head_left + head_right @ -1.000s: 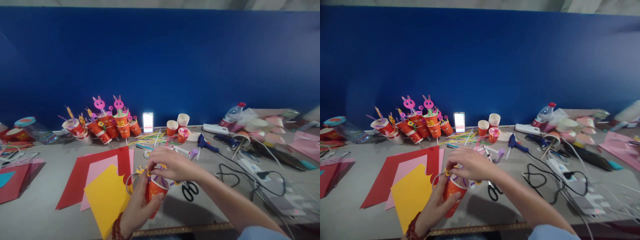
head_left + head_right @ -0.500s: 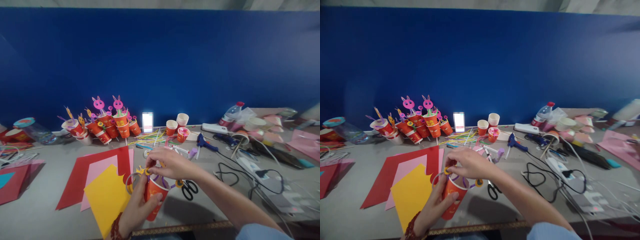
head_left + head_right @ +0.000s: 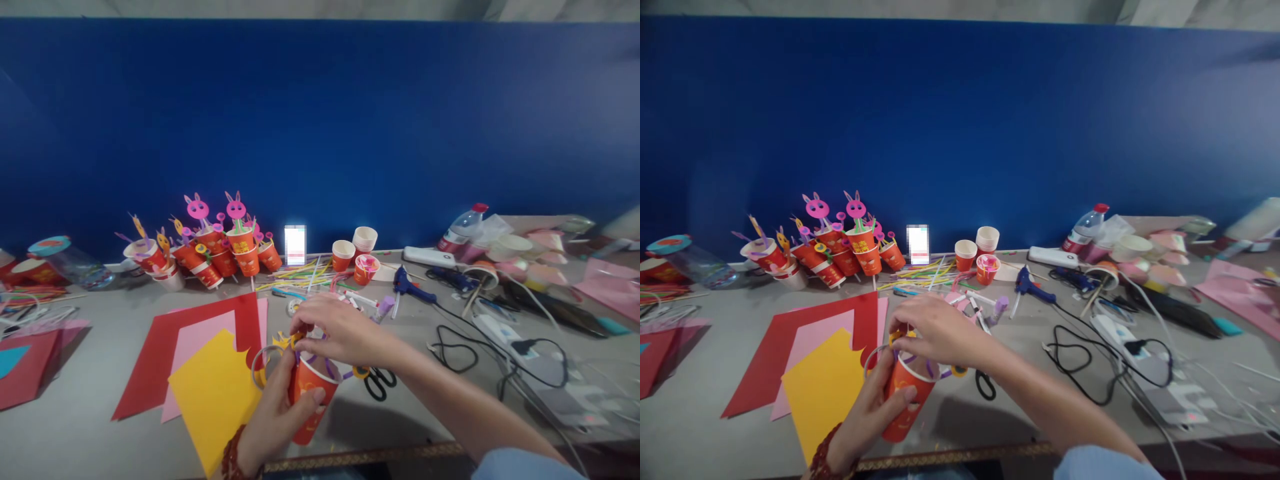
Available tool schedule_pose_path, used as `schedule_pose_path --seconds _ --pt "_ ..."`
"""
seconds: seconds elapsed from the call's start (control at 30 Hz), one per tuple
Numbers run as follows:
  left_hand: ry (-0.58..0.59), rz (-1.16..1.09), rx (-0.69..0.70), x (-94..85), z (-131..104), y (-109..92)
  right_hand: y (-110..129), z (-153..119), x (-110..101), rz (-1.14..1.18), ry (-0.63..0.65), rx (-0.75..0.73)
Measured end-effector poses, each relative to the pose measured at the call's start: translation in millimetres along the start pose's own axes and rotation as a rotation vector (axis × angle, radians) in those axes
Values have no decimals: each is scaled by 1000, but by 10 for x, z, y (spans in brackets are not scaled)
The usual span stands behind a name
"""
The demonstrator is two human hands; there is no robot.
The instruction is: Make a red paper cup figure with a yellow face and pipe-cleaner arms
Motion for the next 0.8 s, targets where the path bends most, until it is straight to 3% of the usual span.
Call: schedule_pose_path --seconds 0.8 --pt "90 87 176 -120 4 144 87 -34 -71 -112 -30 -16"
Point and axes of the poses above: each hand's wrist, its own z-axis towards the middle knuckle, its own x-axis out of the palm, y = z × x, the point moved 1 cm from there along z, towards the middle knuckle
